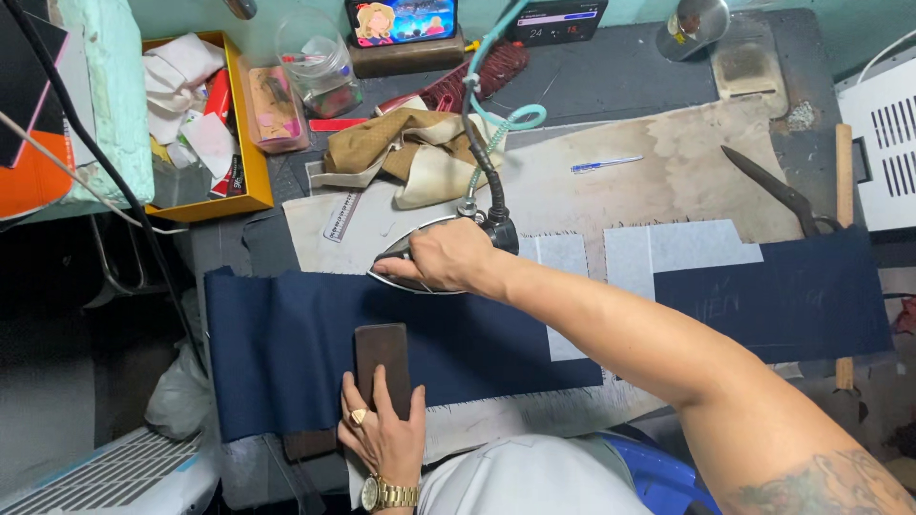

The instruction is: The person irons blue fabric pieces on a workbench using an iron, then removes a white fabric piece from a plastic bag and aligns it with a blue piece.

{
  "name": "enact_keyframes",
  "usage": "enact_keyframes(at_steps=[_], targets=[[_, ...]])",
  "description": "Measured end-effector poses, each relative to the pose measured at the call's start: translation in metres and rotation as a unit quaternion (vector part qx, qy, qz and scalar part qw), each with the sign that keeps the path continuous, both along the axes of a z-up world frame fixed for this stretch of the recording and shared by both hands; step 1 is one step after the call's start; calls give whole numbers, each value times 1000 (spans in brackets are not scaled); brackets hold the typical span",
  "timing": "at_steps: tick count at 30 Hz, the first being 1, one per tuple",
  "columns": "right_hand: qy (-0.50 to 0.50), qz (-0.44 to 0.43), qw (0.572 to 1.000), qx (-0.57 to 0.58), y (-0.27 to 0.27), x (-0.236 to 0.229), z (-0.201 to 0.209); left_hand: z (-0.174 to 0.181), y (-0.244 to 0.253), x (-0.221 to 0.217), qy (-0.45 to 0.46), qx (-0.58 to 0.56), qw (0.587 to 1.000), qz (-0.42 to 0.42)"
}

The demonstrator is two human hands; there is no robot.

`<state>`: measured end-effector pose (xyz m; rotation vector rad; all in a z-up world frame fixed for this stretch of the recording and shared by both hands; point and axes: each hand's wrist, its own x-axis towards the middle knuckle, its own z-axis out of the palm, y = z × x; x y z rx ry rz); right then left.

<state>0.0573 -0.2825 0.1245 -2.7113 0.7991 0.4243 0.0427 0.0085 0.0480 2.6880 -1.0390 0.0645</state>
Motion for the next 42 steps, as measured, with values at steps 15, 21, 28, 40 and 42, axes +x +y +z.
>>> enact_keyframes(at_steps=[15,21,28,40,42], targets=[[80,-9,997,15,20,-104,-1,-8,-27,66,79,-319,945,1],[46,-131,983,116,15,-109,59,-43,-110,230,180,-352,914,95],[34,-138,981,132,16,-116,42,-75,-142,342,64,-300,939,156],[-321,20,942,90,35,-13,60,134,-151,163,65,-406,895,-170],[-247,34,962,107,31,-2,46,149,-150,158,199,-460,854,-140]])
